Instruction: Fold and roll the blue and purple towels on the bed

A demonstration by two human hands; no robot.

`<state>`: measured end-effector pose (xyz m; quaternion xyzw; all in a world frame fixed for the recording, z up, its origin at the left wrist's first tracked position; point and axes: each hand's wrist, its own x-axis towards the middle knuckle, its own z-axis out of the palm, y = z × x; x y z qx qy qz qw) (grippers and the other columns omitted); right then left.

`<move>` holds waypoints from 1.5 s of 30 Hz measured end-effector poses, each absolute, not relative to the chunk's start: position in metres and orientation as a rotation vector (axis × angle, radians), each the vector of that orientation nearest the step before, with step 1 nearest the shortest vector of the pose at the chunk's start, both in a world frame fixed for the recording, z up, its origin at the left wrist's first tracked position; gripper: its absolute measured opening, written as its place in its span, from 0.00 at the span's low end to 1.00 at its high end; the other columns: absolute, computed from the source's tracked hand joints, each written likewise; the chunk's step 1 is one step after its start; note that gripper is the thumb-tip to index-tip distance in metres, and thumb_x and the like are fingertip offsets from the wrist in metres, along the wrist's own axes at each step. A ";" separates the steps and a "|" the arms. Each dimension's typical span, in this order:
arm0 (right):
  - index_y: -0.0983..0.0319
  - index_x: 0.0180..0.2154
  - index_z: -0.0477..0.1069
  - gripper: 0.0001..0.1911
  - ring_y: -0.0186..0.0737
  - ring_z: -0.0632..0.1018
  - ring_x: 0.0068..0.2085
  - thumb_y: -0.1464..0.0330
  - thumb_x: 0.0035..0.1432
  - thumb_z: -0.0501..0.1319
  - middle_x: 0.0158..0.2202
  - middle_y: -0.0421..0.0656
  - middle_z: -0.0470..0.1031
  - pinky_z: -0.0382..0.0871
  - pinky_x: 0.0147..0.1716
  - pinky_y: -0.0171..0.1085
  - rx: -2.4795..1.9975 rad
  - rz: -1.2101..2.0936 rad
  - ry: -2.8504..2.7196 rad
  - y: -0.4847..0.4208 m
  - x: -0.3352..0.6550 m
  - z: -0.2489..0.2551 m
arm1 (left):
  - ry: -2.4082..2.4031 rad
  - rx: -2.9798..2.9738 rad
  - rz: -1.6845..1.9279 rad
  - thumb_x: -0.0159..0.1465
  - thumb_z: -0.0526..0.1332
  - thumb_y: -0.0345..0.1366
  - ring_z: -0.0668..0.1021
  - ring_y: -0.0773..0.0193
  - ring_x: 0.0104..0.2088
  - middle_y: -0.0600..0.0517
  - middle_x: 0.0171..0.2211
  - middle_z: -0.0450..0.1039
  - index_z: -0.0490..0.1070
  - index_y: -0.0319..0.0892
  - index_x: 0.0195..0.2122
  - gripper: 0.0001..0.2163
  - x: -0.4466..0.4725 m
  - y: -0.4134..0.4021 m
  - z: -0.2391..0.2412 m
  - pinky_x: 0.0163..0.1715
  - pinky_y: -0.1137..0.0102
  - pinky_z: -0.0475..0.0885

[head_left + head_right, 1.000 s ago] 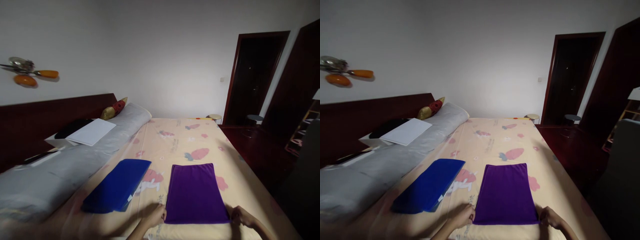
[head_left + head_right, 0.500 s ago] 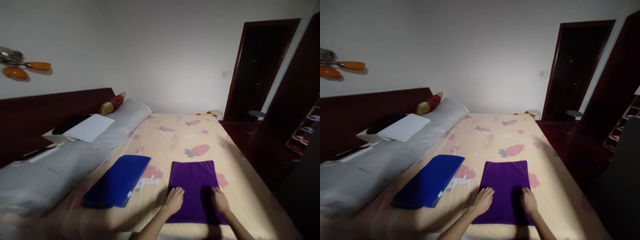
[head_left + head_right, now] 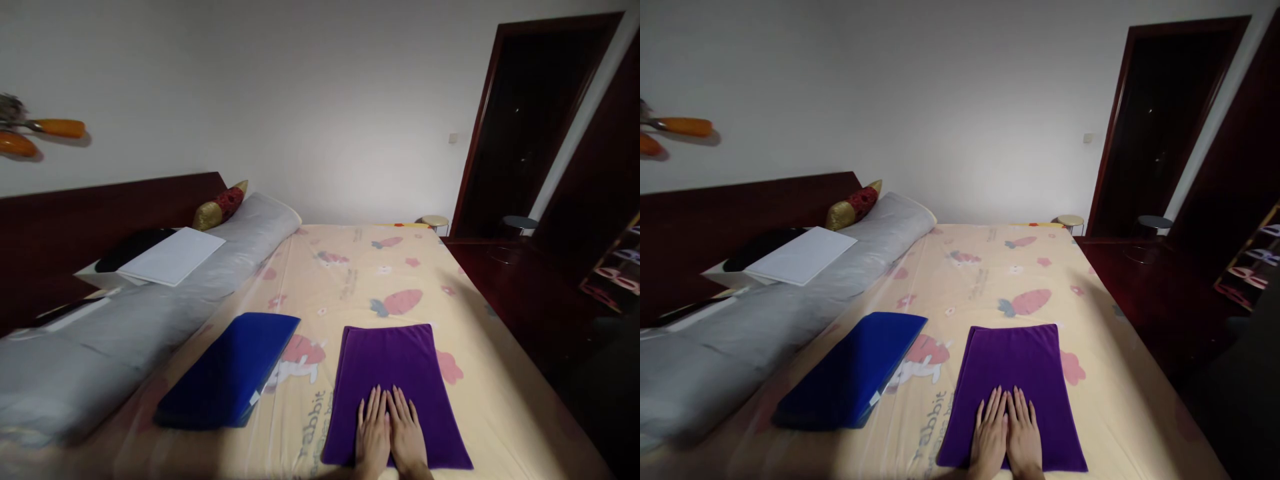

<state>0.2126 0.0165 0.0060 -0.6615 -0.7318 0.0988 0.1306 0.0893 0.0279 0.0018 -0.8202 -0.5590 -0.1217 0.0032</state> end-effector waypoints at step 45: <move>0.59 0.65 0.49 0.33 0.44 0.49 0.68 0.51 0.64 0.40 0.68 0.45 0.47 0.45 0.63 0.51 -2.184 0.059 -1.881 -0.004 0.303 -0.012 | -1.945 -2.322 -0.240 0.69 0.43 0.41 0.56 0.60 0.65 0.54 0.67 0.48 0.45 0.49 0.65 0.23 0.008 0.027 0.013 0.62 0.53 0.54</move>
